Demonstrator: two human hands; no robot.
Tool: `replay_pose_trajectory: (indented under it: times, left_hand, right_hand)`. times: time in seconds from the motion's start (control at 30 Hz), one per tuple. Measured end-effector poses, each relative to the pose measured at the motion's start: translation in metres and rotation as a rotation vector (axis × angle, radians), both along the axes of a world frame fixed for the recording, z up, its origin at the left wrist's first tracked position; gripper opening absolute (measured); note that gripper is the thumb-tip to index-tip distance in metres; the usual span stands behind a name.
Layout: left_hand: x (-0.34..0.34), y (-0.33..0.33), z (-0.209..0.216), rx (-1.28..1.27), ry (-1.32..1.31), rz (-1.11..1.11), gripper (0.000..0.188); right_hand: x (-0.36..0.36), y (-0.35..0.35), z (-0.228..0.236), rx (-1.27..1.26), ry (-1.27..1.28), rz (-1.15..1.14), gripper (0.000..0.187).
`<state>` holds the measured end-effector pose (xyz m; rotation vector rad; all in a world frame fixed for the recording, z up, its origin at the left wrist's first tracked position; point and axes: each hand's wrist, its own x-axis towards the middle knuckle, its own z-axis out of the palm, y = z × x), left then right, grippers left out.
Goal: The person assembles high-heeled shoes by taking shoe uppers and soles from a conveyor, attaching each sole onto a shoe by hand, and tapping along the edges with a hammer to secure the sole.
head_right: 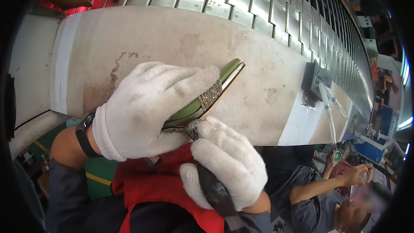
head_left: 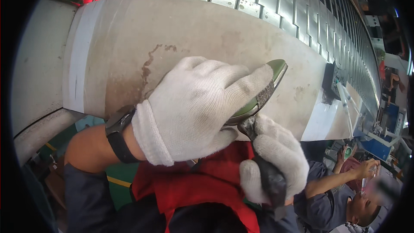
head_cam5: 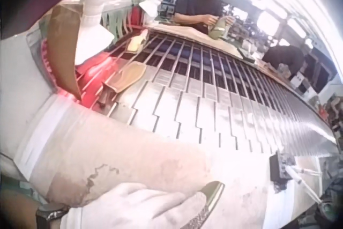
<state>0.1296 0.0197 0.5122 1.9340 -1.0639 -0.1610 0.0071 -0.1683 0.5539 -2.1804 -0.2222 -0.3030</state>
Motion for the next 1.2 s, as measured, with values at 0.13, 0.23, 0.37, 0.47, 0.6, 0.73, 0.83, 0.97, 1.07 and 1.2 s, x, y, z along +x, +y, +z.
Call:
replay_pose_trajectory:
  times: [0.13,0.23,0.37,0.47,0.6,0.73,0.83,0.97,1.07,1.2]
  left_hand:
    - [-0.001,0.004,-0.001,0.007,-0.049,0.001,0.083]
    - [0.004,0.009,-0.01,-0.025,-0.09,-0.059,0.086]
    - [0.016,0.021,-0.005,-0.037,0.012,-0.149,0.087]
    - [0.023,0.041,-0.003,0.045,0.101,-0.14,0.071]
    - [0.023,0.048,-0.018,-0.007,0.007,-0.099,0.052]
    - [0.022,0.048,-0.023,-0.01,0.039,-0.063,0.051]
    - [0.021,0.048,-0.028,-0.042,0.009,-0.055,0.05]
    - [0.021,0.046,-0.027,-0.029,-0.022,-0.037,0.049]
    - [0.02,0.048,-0.025,0.007,-0.024,-0.04,0.049]
    - [0.018,0.05,-0.023,-0.004,-0.025,-0.042,0.048]
  right_hand:
    - [-0.006,0.029,-0.018,0.001,-0.05,0.028,0.029]
    - [-0.009,0.052,-0.017,-0.066,-0.116,-0.058,0.031]
    - [-0.009,0.037,-0.026,0.041,-0.15,0.027,0.042]
    - [-0.013,0.026,-0.023,0.096,-0.244,0.013,0.044]
    - [-0.012,0.039,-0.028,-0.002,-0.145,0.05,0.038]
    - [-0.016,0.051,-0.032,-0.003,-0.126,0.021,0.04]
    - [-0.014,0.053,-0.03,0.018,-0.069,0.051,0.041]
    - [-0.01,0.058,-0.024,-0.028,-0.063,0.06,0.038]
    - [-0.007,0.062,-0.02,0.011,-0.015,0.106,0.036]
    - [-0.01,0.07,-0.025,0.006,0.007,0.139,0.037]
